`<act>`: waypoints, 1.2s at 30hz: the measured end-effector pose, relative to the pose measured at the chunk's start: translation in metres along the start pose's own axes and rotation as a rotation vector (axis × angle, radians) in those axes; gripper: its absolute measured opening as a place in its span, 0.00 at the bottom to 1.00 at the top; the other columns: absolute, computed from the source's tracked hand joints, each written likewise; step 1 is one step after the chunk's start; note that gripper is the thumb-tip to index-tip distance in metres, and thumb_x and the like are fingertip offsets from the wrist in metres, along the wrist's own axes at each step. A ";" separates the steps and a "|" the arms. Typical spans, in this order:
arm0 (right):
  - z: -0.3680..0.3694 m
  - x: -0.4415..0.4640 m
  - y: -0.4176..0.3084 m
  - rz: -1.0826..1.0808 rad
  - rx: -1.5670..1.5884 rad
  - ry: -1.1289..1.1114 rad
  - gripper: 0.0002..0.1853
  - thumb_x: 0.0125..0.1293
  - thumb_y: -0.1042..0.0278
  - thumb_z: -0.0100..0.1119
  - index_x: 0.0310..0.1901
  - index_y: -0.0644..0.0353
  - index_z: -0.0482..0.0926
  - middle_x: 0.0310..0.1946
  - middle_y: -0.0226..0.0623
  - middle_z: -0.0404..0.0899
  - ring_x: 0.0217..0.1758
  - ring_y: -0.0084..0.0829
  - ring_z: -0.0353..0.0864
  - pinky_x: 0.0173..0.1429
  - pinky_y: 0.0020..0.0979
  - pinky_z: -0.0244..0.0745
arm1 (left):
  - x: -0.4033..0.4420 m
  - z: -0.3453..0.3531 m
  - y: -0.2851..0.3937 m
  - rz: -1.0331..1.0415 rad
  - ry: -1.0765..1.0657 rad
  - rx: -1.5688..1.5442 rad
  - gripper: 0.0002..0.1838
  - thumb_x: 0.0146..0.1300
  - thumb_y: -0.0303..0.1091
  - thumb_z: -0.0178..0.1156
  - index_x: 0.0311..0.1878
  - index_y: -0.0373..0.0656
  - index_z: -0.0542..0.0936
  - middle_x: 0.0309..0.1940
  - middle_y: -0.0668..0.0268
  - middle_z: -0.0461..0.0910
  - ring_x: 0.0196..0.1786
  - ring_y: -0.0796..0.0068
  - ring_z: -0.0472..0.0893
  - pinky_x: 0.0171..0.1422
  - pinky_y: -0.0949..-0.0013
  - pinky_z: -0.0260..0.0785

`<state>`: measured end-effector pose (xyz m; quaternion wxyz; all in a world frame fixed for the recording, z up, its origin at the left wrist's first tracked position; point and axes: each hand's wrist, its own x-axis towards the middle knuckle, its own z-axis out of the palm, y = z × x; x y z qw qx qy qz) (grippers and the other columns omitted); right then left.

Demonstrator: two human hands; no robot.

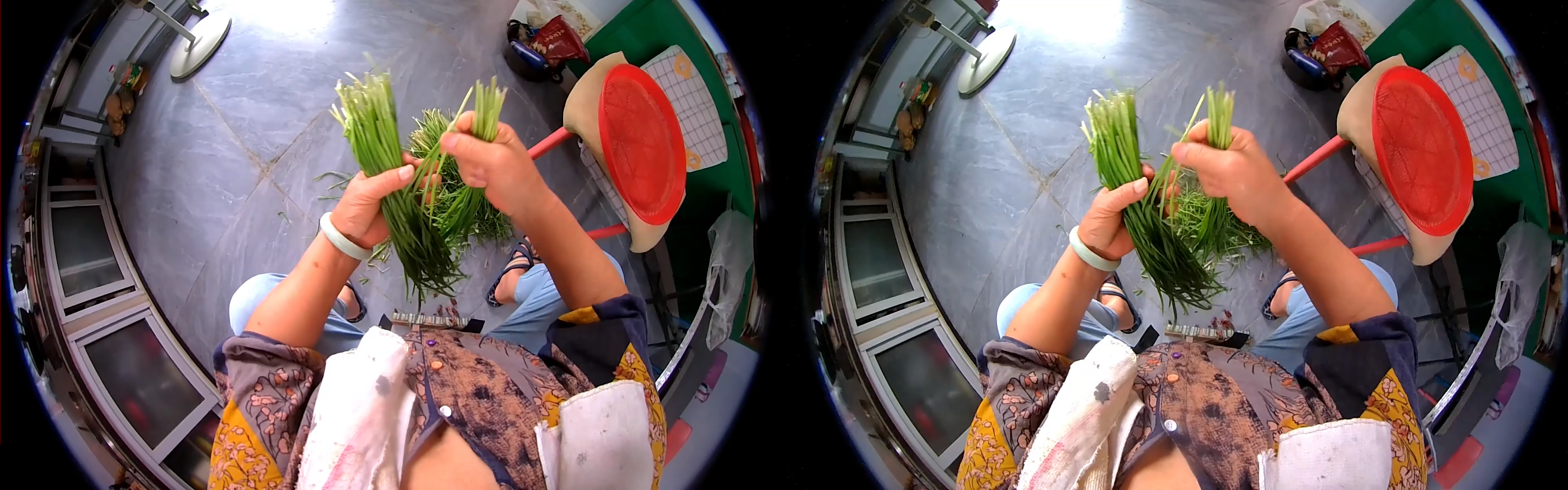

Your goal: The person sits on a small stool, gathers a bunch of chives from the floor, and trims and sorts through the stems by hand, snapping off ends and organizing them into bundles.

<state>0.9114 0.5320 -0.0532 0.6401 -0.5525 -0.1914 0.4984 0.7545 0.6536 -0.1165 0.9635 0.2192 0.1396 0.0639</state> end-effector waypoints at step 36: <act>0.004 0.012 0.025 -0.167 -0.499 0.065 0.09 0.60 0.67 0.64 0.28 0.64 0.80 0.19 0.22 0.72 0.25 0.14 0.66 0.29 0.23 0.62 | 0.007 0.007 0.001 0.145 0.277 0.403 0.11 0.57 0.29 0.69 0.41 0.40 0.78 0.32 0.68 0.80 0.33 0.77 0.77 0.38 0.72 0.69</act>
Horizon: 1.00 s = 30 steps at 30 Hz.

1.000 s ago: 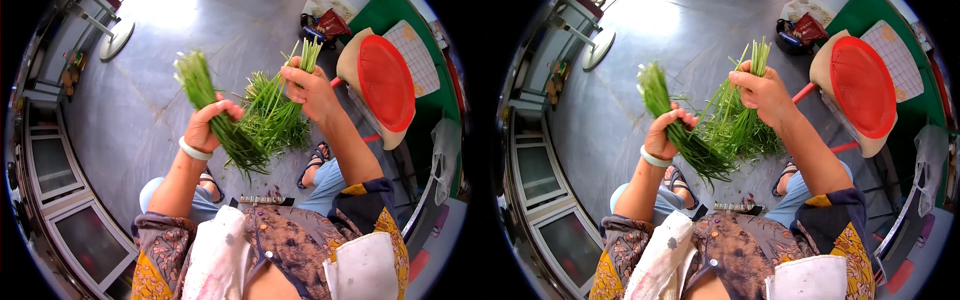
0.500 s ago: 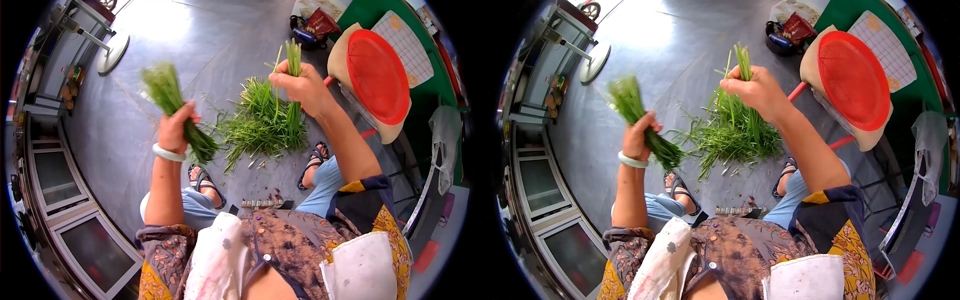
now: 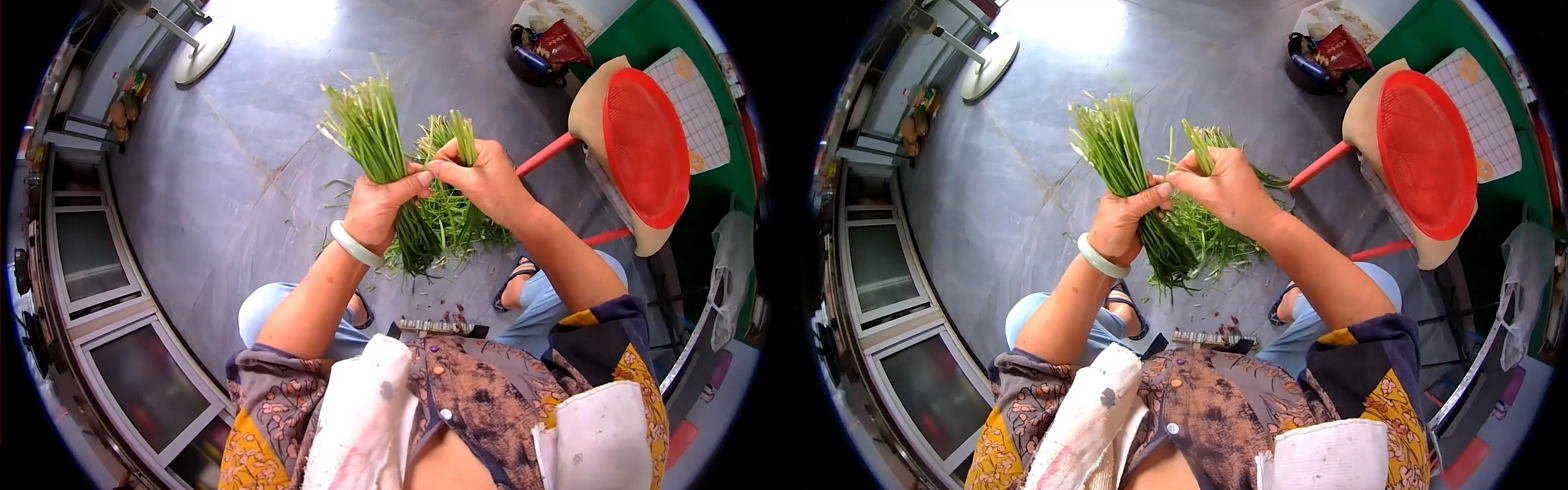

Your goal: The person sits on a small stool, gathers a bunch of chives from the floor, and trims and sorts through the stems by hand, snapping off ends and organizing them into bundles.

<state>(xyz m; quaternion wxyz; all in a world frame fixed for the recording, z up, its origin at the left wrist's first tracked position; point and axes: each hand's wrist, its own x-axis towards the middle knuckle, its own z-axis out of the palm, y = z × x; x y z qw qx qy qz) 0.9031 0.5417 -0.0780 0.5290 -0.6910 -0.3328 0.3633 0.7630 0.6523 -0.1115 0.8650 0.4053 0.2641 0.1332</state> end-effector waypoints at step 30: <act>0.008 -0.009 -0.012 -0.048 0.222 -0.012 0.06 0.66 0.68 0.61 0.35 0.61 0.82 0.21 0.19 0.72 0.21 0.10 0.65 0.24 0.18 0.55 | -0.009 0.001 0.009 -0.085 -0.065 -0.131 0.08 0.60 0.28 0.65 0.40 0.43 0.75 0.34 0.66 0.81 0.38 0.75 0.81 0.38 0.73 0.70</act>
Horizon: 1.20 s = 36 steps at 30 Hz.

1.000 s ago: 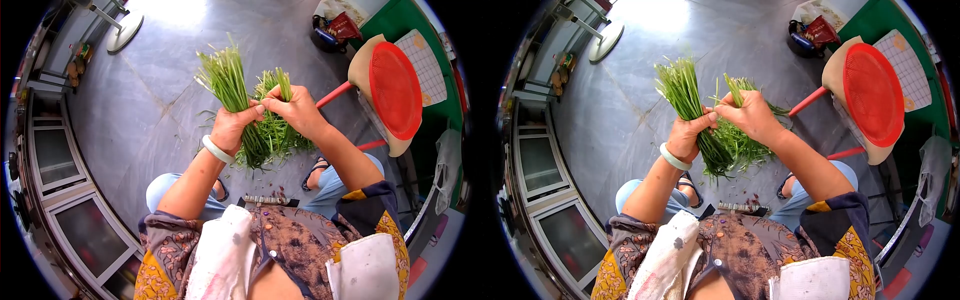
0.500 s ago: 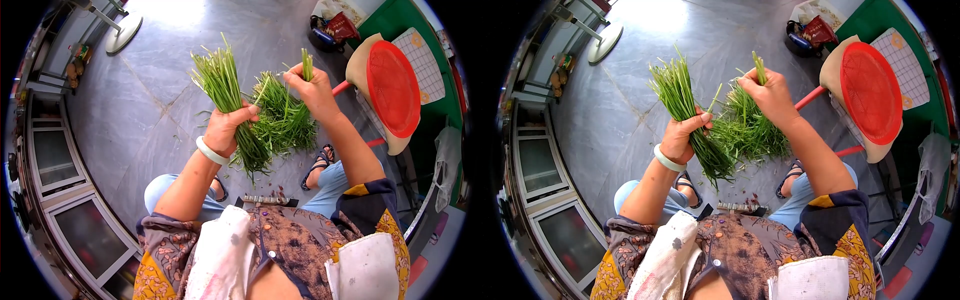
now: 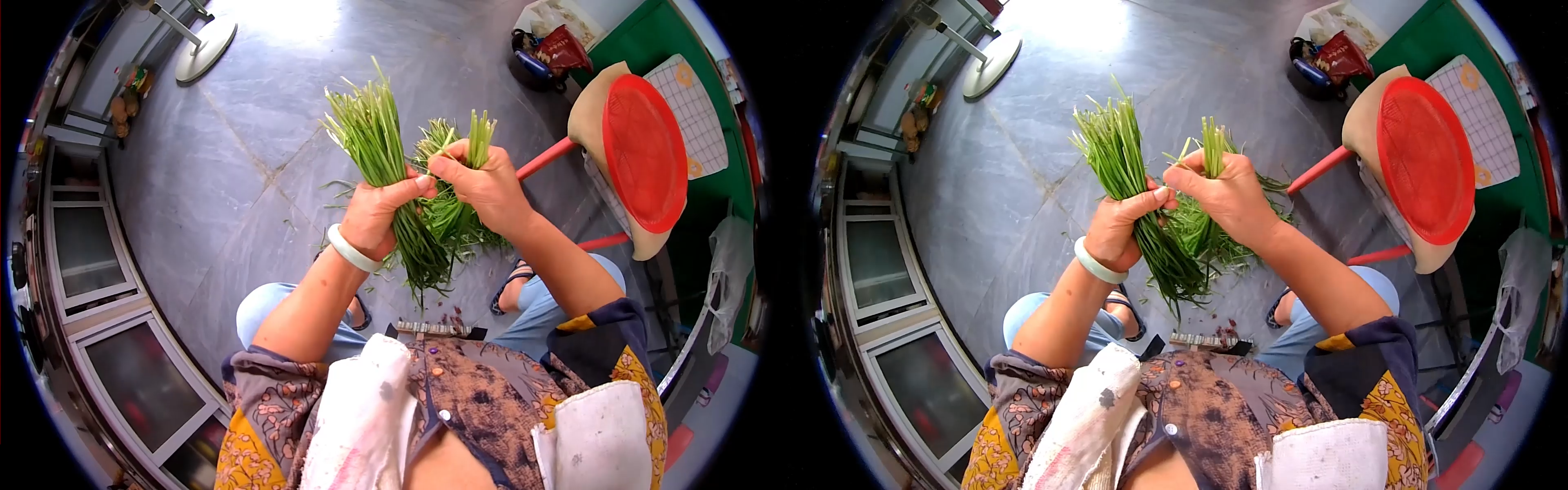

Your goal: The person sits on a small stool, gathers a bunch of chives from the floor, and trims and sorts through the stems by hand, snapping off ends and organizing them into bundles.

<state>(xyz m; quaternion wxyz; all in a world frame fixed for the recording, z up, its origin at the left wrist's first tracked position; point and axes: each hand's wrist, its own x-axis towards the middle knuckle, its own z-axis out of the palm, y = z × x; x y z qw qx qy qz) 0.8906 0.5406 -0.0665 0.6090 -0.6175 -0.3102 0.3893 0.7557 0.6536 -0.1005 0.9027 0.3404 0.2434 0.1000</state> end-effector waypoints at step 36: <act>-0.013 -0.002 0.001 -0.277 -0.435 -0.092 0.07 0.65 0.71 0.58 0.32 0.66 0.76 0.24 0.37 0.73 0.26 0.25 0.70 0.33 0.29 0.68 | -0.008 0.005 0.005 -0.015 -0.024 0.056 0.08 0.59 0.30 0.65 0.40 0.42 0.77 0.34 0.67 0.82 0.35 0.76 0.81 0.37 0.74 0.69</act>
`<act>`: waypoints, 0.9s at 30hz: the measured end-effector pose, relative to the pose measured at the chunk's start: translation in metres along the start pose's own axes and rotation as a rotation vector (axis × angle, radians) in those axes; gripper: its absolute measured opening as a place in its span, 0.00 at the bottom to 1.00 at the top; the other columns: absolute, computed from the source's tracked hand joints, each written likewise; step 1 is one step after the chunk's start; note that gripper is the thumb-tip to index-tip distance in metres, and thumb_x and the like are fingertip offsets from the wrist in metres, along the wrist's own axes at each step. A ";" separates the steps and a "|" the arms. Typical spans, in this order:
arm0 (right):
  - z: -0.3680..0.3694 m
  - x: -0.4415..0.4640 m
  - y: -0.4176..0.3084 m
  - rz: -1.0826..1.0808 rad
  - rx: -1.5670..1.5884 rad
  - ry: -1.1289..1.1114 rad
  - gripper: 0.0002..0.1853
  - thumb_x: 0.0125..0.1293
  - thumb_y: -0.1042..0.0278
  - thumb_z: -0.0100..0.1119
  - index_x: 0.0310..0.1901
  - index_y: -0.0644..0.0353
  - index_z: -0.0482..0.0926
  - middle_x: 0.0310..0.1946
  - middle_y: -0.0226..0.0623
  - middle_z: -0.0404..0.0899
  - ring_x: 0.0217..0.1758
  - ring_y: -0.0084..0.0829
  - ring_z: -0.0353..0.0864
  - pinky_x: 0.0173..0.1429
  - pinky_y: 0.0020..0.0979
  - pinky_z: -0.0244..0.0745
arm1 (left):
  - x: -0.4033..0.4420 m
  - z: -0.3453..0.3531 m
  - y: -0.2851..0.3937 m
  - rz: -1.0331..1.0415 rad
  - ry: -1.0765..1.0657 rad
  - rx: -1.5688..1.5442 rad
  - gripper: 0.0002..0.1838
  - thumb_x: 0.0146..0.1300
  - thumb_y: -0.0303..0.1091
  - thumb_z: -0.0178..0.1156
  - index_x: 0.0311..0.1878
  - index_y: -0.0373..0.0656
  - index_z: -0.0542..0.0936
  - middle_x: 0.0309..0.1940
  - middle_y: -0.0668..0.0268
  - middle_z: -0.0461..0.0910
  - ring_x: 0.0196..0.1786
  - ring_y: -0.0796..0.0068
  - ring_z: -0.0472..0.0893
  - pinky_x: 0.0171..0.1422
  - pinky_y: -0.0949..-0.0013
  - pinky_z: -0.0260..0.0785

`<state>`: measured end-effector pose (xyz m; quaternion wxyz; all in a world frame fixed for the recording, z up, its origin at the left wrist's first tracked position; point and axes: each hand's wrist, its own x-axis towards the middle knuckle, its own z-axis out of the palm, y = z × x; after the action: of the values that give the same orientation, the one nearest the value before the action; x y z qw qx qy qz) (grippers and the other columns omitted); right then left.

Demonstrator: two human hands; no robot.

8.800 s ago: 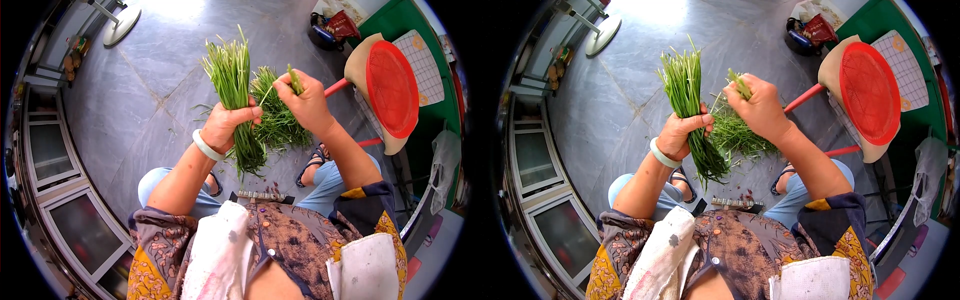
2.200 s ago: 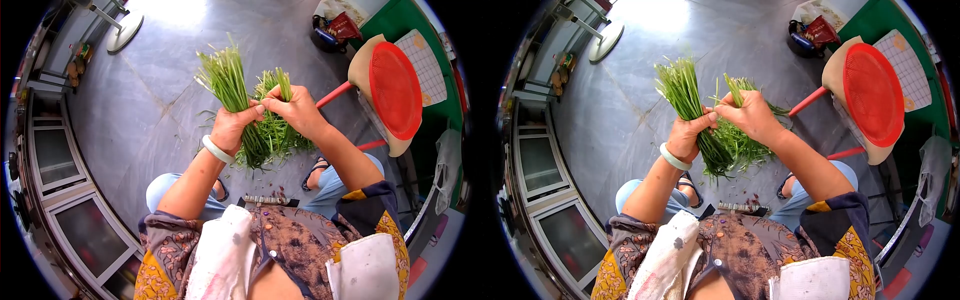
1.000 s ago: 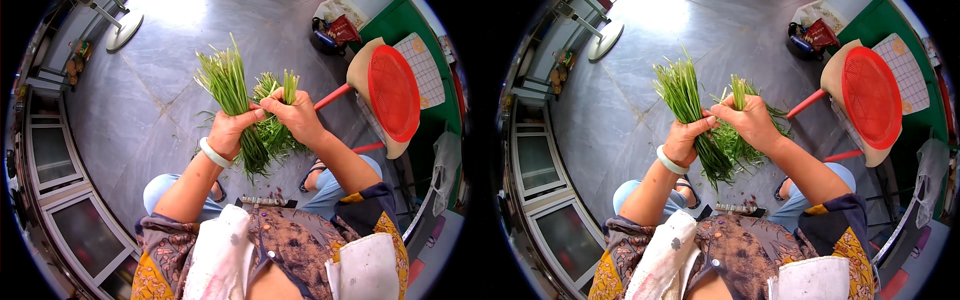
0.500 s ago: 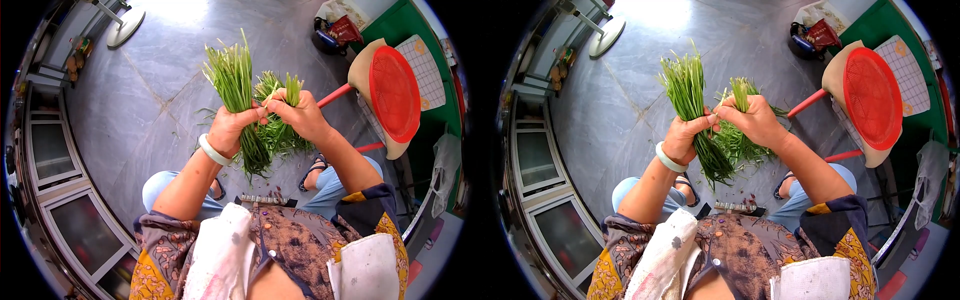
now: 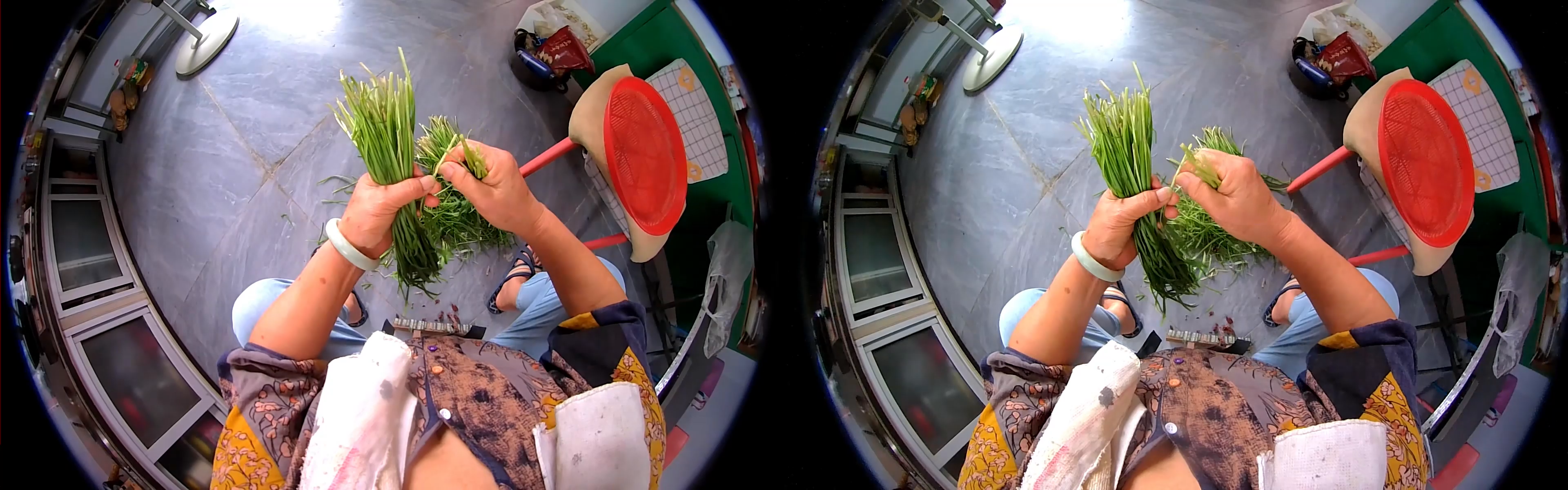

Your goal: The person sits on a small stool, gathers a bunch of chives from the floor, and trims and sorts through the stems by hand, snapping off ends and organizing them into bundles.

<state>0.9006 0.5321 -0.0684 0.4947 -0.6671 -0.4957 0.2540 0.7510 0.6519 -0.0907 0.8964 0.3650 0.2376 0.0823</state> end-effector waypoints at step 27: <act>-0.035 0.006 -0.006 0.156 -0.117 0.102 0.09 0.60 0.68 0.66 0.29 0.63 0.77 0.20 0.25 0.71 0.25 0.14 0.65 0.30 0.24 0.64 | 0.004 -0.004 -0.002 -0.017 0.024 -0.012 0.11 0.58 0.25 0.65 0.43 0.39 0.75 0.34 0.62 0.80 0.35 0.72 0.80 0.40 0.71 0.73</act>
<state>0.9301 0.5235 -0.0488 0.4580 -0.7435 -0.4305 0.2282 0.7526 0.6541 -0.0964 0.8963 0.3566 0.2511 0.0806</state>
